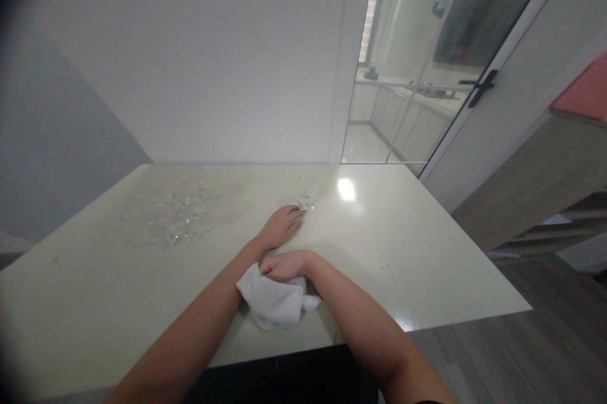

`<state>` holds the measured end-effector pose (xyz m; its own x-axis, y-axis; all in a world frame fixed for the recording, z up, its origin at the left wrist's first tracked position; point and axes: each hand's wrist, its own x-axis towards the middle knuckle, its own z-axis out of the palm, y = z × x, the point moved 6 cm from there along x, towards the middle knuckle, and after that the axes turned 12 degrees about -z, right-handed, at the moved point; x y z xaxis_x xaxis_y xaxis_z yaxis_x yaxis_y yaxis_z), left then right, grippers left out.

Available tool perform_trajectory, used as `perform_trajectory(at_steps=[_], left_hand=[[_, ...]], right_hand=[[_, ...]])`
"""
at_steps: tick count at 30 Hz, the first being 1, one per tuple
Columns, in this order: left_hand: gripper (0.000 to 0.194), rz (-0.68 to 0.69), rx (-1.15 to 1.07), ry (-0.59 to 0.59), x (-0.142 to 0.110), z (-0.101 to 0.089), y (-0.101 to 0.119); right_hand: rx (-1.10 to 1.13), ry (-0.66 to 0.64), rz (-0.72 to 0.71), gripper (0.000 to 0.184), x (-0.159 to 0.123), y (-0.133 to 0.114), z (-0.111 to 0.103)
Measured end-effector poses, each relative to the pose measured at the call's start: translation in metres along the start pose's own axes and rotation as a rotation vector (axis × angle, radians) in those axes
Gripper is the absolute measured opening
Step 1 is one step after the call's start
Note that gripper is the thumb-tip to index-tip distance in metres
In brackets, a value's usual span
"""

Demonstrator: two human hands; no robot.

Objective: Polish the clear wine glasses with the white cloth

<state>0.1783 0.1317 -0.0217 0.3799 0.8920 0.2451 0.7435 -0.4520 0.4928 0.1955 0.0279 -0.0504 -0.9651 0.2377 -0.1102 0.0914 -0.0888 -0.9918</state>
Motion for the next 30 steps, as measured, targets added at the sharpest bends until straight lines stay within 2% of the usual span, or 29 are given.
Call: perform_trajectory(at_steps=[6,13,19,23,30], left_hand=[[0.045,-0.005,0.117,-0.051,0.0,0.005,0.0],[0.056,-0.009,0.27,-0.119,0.004,0.018,0.014],[0.059,-0.052,0.292,-0.175,0.012,0.024,0.021],[0.062,-0.035,0.294,-0.219,0.026,0.034,0.034],[0.061,0.075,0.249,-0.223,0.047,0.046,0.043]], right_hand=[[-0.082,-0.016,-0.023,0.018,0.001,-0.004,-0.001],[-0.167,-0.048,-0.037,0.024,0.005,0.001,-0.004],[-0.114,-0.08,-0.016,0.011,0.001,0.007,-0.009],[-0.014,0.055,0.051,0.023,-0.015,0.004,-0.027],[0.034,0.408,0.043,0.007,-0.031,0.004,-0.06]])
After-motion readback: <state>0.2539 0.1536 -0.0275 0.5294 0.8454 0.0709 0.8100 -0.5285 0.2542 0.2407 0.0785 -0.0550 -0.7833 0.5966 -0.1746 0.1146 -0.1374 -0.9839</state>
